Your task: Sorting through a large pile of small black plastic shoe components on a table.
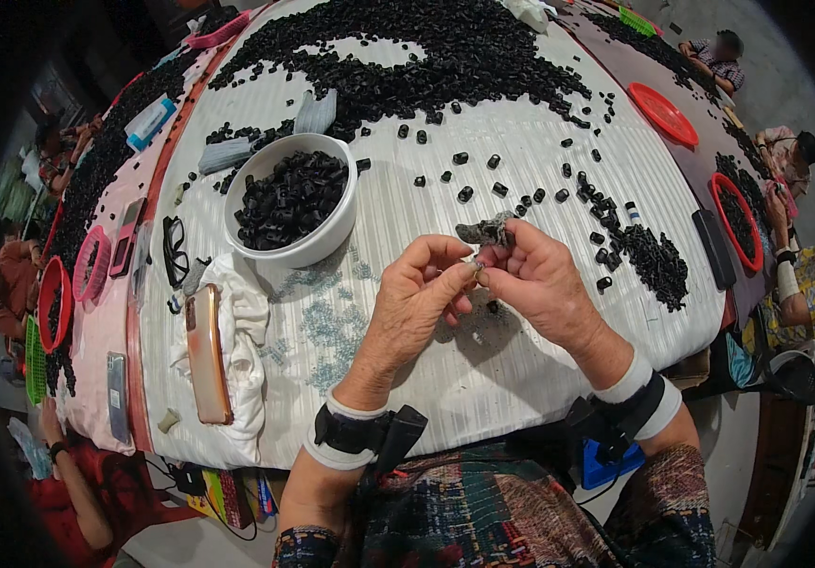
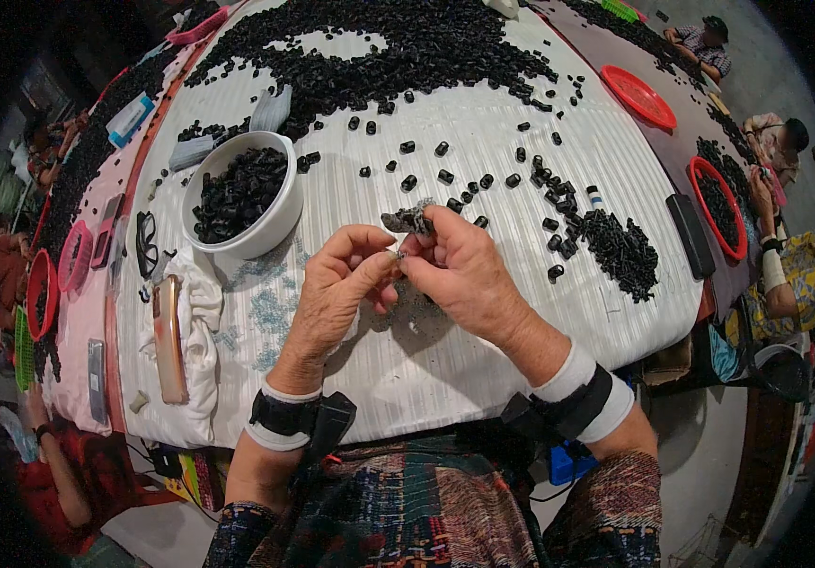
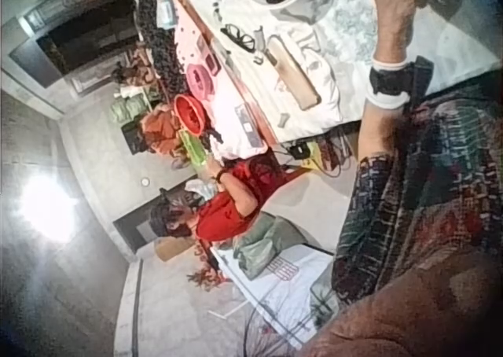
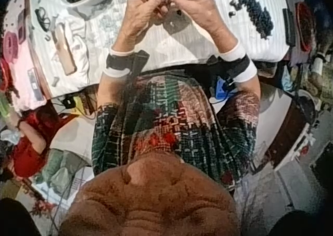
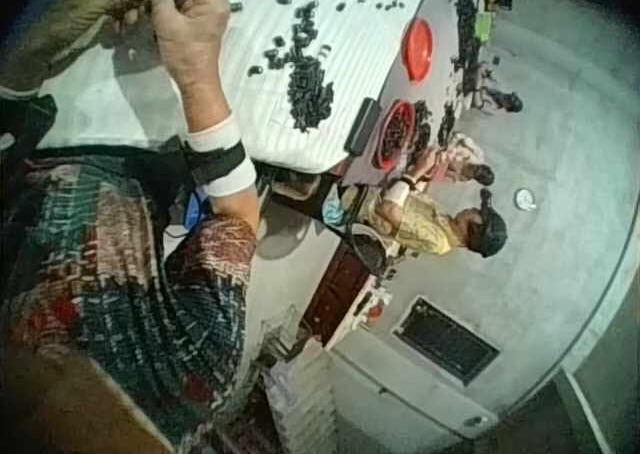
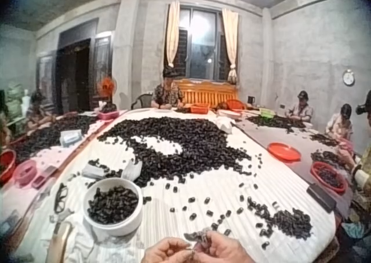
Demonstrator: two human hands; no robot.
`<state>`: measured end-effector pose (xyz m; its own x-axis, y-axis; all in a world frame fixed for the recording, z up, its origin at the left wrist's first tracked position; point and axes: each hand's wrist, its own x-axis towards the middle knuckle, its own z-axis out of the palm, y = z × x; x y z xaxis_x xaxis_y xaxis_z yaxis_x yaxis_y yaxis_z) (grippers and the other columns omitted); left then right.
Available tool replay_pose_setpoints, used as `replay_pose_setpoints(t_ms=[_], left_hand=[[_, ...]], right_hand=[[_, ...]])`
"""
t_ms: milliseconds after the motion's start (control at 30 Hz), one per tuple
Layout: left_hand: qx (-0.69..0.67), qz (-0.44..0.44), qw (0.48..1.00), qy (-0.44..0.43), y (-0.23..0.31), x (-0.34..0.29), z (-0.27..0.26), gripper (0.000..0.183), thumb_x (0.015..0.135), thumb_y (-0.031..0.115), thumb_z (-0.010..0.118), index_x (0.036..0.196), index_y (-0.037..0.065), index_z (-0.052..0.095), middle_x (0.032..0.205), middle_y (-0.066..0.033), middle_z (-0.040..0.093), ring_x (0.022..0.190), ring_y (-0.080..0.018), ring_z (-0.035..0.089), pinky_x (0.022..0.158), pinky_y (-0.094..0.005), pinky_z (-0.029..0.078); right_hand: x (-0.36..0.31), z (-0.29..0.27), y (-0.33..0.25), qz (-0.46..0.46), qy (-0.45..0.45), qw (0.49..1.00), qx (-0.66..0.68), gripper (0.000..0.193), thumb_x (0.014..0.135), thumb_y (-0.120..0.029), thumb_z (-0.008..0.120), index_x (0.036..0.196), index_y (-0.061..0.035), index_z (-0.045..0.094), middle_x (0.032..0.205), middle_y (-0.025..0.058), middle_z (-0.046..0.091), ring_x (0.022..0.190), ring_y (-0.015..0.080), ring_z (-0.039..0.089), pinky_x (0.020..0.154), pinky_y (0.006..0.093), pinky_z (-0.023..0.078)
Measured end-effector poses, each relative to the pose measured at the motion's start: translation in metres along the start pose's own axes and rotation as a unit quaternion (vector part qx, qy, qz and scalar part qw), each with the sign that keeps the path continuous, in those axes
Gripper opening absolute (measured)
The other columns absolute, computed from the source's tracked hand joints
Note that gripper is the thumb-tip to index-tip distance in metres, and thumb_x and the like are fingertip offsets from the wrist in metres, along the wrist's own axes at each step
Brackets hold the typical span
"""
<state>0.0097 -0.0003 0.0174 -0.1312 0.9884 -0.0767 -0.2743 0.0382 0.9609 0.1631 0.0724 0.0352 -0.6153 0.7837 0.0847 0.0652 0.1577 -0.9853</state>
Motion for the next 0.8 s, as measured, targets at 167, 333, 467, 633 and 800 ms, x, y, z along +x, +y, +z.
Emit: replay_pose_setpoints(t_ms=[167,333,467,633,800], left_hand=[[0.025,0.028,0.999,0.008,0.000,-0.002,-0.001,0.016,0.090,0.014,0.063,0.101,0.003,0.061,0.081,-0.0020,0.064,0.064,-0.0067,0.059,0.053,-0.0185,0.048],[0.017,0.065,0.997,0.044,-0.003,-0.001,-0.001,0.015,0.090,0.013,0.063,0.100,0.003,0.062,0.080,-0.0012,0.064,0.063,-0.0055,0.058,0.053,-0.0189,0.047],[0.021,0.080,0.995,0.063,-0.004,-0.001,-0.001,0.015,0.091,0.016,0.062,0.098,0.003,0.062,0.079,-0.0005,0.063,0.062,-0.0051,0.057,0.053,-0.0186,0.046],[0.050,0.079,0.993,0.071,-0.012,0.003,-0.002,0.022,0.095,0.026,0.057,0.089,0.005,0.058,0.072,0.0030,0.056,0.059,-0.0036,0.053,0.051,-0.0167,0.042],[0.056,0.025,0.997,0.040,-0.010,0.000,-0.004,0.026,0.096,0.029,0.054,0.084,0.006,0.056,0.068,0.0038,0.053,0.056,-0.0029,0.048,0.049,-0.0169,0.039]], right_hand=[[0.003,0.001,-0.012,0.029,-0.014,0.999,0.025,0.018,0.086,-0.007,0.060,0.101,0.0007,0.054,0.083,0.0018,0.059,0.070,0.0037,0.056,0.061,0.0180,0.047],[0.004,0.003,-0.003,0.066,-0.009,0.993,0.100,0.020,0.085,-0.007,0.060,0.103,0.0001,0.055,0.084,0.0021,0.060,0.068,0.0041,0.056,0.059,0.0178,0.047],[0.006,0.009,-0.012,0.054,0.002,0.994,0.093,0.020,0.085,-0.006,0.061,0.102,0.0014,0.054,0.083,0.0037,0.060,0.069,0.0058,0.057,0.059,0.0200,0.049],[0.003,0.015,-0.001,-0.109,0.033,0.981,-0.158,0.021,0.082,0.000,0.061,0.099,0.0032,0.050,0.079,0.0106,0.060,0.068,0.0170,0.063,0.060,0.0274,0.052],[-0.001,0.009,-0.002,-0.168,0.025,0.955,-0.245,0.022,0.079,0.004,0.062,0.096,0.0023,0.048,0.078,0.0147,0.058,0.071,0.0266,0.065,0.061,0.0327,0.053]])
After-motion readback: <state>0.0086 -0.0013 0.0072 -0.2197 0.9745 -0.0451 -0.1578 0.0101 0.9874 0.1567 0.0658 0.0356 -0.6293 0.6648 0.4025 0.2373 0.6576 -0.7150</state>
